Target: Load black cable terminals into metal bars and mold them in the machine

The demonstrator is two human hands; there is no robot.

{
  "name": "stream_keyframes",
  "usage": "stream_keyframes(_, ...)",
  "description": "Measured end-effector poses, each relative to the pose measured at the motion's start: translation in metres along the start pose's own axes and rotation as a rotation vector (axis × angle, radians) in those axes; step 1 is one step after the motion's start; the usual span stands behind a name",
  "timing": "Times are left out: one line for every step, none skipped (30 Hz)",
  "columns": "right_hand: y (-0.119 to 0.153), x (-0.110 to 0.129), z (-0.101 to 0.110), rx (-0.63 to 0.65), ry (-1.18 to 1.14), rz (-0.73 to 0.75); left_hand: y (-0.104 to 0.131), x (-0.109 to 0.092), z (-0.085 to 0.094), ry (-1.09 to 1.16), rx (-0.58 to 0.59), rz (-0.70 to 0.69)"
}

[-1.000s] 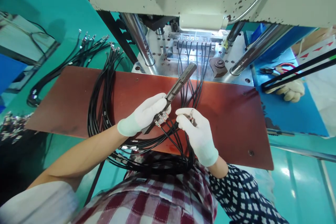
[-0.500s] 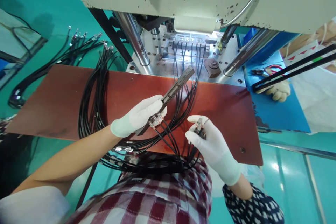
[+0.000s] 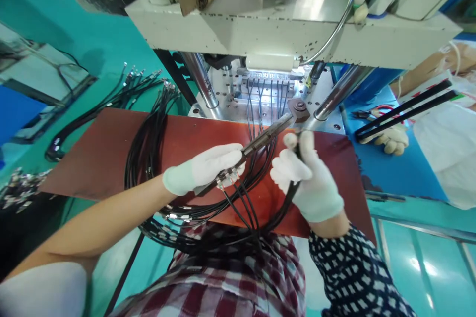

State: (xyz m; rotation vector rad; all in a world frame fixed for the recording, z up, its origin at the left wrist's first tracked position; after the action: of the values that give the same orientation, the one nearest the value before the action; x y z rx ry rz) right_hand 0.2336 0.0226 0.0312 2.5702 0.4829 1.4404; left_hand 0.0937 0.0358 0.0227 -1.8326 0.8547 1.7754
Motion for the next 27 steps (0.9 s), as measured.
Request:
stream_keyframes(-0.009,-0.015,0.000,0.021,0.032,-0.053,-0.003,0.005,0.000,0.027,-0.004,0.005)
stream_keyframes(-0.016,-0.028,-0.001,0.046,0.079,-0.091,-0.005,0.010,0.002,0.056,-0.014,0.014)
stream_keyframes(-0.021,-0.039,-0.002,0.065,0.151,-0.100,-0.007,0.016,0.003,0.081,-0.024,0.027)
stream_keyframes(-0.023,-0.046,-0.003,0.081,0.246,-0.089,-0.008,0.020,0.005,0.101,-0.031,0.038)
stream_keyframes(-0.023,-0.049,-0.006,0.096,0.344,-0.061,-0.009,0.023,0.007,0.117,-0.034,0.045)
stream_keyframes(-0.022,-0.050,-0.010,0.109,0.433,-0.024,-0.009,0.025,0.009,0.126,-0.036,0.047)
stream_keyframes(-0.019,-0.048,-0.014,0.123,0.493,0.010,-0.008,0.026,0.010,0.128,-0.035,0.046)
stream_keyframes(-0.016,-0.047,-0.019,0.142,0.515,0.030,-0.007,0.027,0.010,0.126,-0.031,0.043)
stream_keyframes(-0.014,-0.046,-0.023,0.160,0.497,0.039,-0.006,0.028,0.011,0.122,-0.028,0.041)
stream_keyframes(-0.012,-0.045,-0.025,0.173,0.458,0.036,-0.005,0.030,0.012,0.123,-0.030,0.042)
stream_keyframes(-0.011,-0.047,-0.026,0.182,0.414,0.016,-0.005,0.032,0.013,0.130,-0.037,0.048)
stream_keyframes(-0.012,-0.050,-0.026,0.187,0.373,-0.015,-0.004,0.034,0.013,0.143,-0.045,0.055)
stream_keyframes(-0.012,-0.054,-0.024,0.188,0.338,-0.055,-0.003,0.036,0.015,0.154,-0.055,0.062)
stream_keyframes(-0.013,-0.060,-0.021,0.190,0.309,-0.097,-0.003,0.037,0.015,0.160,-0.062,0.067)
stream_keyframes(-0.014,-0.065,-0.018,0.189,0.284,-0.135,-0.003,0.038,0.016,0.161,-0.063,0.069)
stream_keyframes(-0.015,-0.070,-0.015,0.186,0.264,-0.163,-0.003,0.038,0.015,0.155,-0.058,0.066)
stream_keyframes(-0.016,-0.075,-0.012,0.185,0.239,-0.181,-0.003,0.037,0.015,0.141,-0.050,0.061)
stream_keyframes(-0.016,-0.079,-0.011,0.190,0.210,-0.199,-0.004,0.036,0.015,0.128,-0.043,0.055)
stream_keyframes(-0.016,-0.084,-0.011,0.207,0.175,-0.222,-0.004,0.035,0.014,0.121,-0.037,0.048)
stream_keyframes(-0.016,-0.088,-0.011,0.225,0.135,-0.250,-0.003,0.034,0.014,0.120,-0.034,0.042)
stream_keyframes(-0.015,-0.093,-0.013,0.247,0.095,-0.284,-0.003,0.033,0.014,0.122,-0.031,0.039)
stream_keyframes(-0.013,-0.096,-0.015,0.270,0.055,-0.320,-0.003,0.033,0.014,0.126,-0.027,0.037)
stream_keyframes(-0.012,-0.099,-0.018,0.284,0.024,-0.354,-0.002,0.033,0.013,0.134,-0.021,0.035)
stream_keyframes(-0.012,-0.100,-0.019,0.283,0.010,-0.375,-0.002,0.033,0.012,0.143,-0.012,0.032)
stream_keyframes(-0.012,-0.099,-0.021,0.275,0.021,-0.379,-0.002,0.032,0.012,0.148,-0.005,0.029)
stream_keyframes(-0.013,-0.095,-0.021,0.254,0.070,-0.362,-0.002,0.032,0.011,0.146,0.000,0.023)
stream_keyframes(-0.015,-0.089,-0.020,0.214,0.162,-0.320,-0.002,0.031,0.011,0.140,0.001,0.013)
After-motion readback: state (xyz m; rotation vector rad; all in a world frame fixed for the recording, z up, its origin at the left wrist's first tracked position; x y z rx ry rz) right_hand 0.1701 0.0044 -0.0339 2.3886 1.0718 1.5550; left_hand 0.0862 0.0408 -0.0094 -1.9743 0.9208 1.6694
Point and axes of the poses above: each hand's wrist, its own y-axis away from the middle knuckle, its own z-axis out of the back of the hand, x = y × z, the point moved 10 cm from there along -y, towards the middle knuckle, and after that the axes turned 1 degree about -z, right-handed, at the moved point
